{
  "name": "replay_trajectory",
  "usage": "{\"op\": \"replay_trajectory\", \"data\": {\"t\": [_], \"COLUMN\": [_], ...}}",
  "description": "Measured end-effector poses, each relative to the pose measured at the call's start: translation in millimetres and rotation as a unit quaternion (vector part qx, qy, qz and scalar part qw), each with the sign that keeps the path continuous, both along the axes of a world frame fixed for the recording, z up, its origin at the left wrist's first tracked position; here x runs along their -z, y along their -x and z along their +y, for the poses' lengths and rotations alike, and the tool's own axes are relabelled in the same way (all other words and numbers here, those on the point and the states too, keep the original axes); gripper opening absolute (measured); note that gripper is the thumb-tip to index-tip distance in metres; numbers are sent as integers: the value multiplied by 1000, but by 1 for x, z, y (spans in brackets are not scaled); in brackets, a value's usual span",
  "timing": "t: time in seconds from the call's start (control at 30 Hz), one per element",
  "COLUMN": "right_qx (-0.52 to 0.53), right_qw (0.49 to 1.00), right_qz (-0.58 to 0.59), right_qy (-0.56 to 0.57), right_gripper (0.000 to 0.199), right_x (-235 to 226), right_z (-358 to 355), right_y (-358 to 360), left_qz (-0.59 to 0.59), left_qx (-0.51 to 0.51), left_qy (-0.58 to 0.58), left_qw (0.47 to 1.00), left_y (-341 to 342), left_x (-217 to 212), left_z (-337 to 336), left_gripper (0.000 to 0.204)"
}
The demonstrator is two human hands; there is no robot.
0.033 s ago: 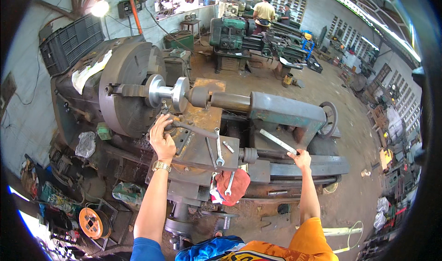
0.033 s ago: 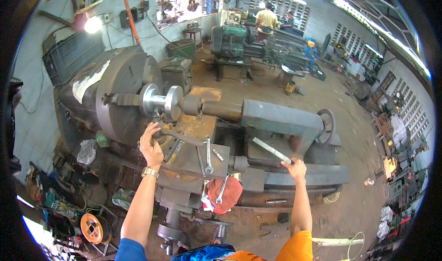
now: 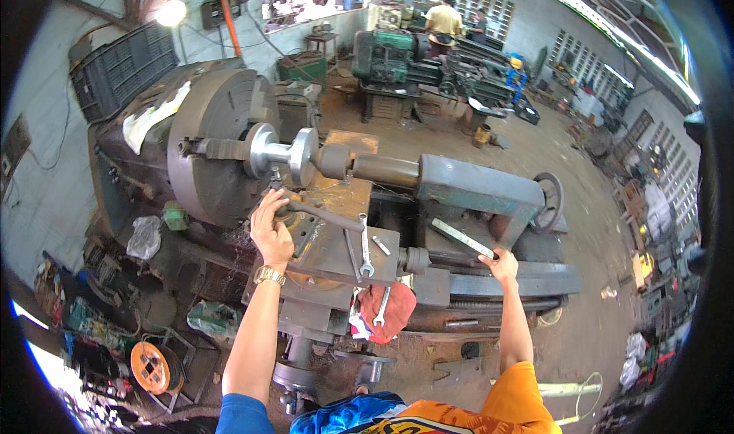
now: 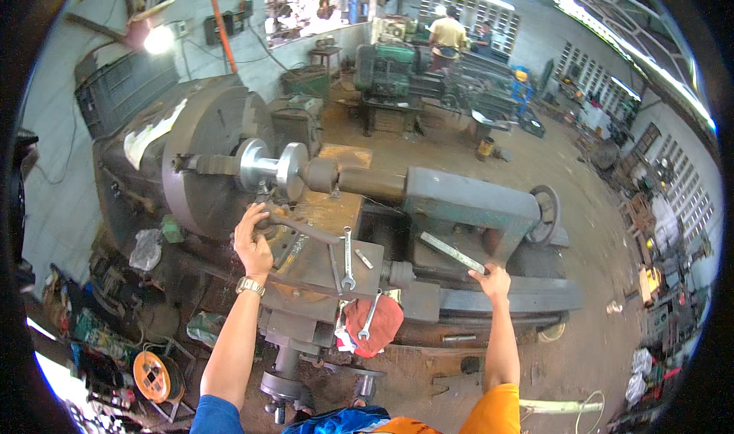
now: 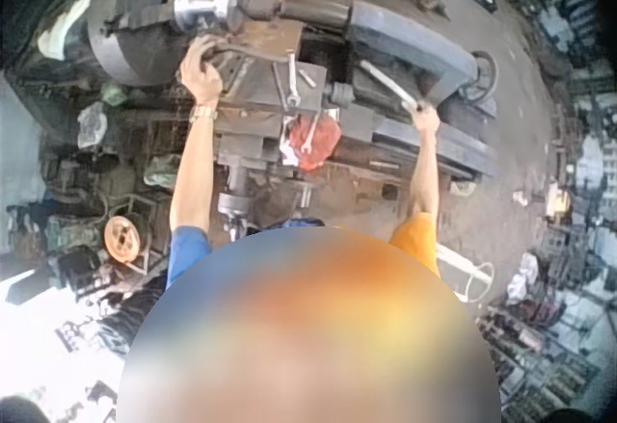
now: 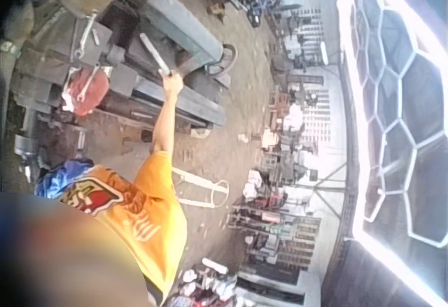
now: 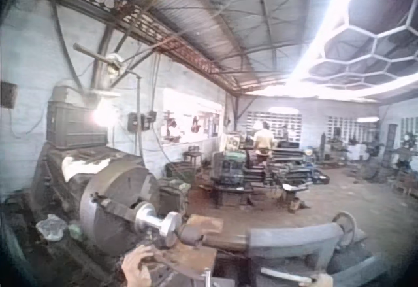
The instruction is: The person operates a metal lathe, adjusting the tool post and tailstock while machining a cylindrical metal workpiece. They measure the workpiece with a caliper, make adjustments, and continue machining. The person also walks around the workshop and interacts with another worker.
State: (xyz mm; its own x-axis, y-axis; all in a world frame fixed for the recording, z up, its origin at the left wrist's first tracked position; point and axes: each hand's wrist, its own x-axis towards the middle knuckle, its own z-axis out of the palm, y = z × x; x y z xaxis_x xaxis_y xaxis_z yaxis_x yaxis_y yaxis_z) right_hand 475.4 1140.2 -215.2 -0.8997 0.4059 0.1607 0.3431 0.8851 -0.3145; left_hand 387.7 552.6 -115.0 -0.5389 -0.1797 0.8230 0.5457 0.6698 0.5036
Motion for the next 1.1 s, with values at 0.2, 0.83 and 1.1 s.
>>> {"op": "replay_trajectory", "data": {"t": [0.2, 0.83, 1.1], "right_qx": [-118, -76, -108], "right_qw": [992, 983, 984], "right_qz": [42, 134, 142], "right_qy": [29, -104, 7], "right_gripper": [52, 39, 41], "right_x": [21, 54, 56], "right_z": [24, -9, -27], "right_y": [36, 63, 77], "left_qz": [-1, -3, 19], "left_qx": [-9, 4, -2], "left_qy": [-6, -28, -10], "left_qw": [1000, 1000, 1000], "left_y": [-2, -6, -1], "left_x": [2, -4, 4], "left_z": [0, -1, -5], "left_gripper": [47, 47, 49]}}
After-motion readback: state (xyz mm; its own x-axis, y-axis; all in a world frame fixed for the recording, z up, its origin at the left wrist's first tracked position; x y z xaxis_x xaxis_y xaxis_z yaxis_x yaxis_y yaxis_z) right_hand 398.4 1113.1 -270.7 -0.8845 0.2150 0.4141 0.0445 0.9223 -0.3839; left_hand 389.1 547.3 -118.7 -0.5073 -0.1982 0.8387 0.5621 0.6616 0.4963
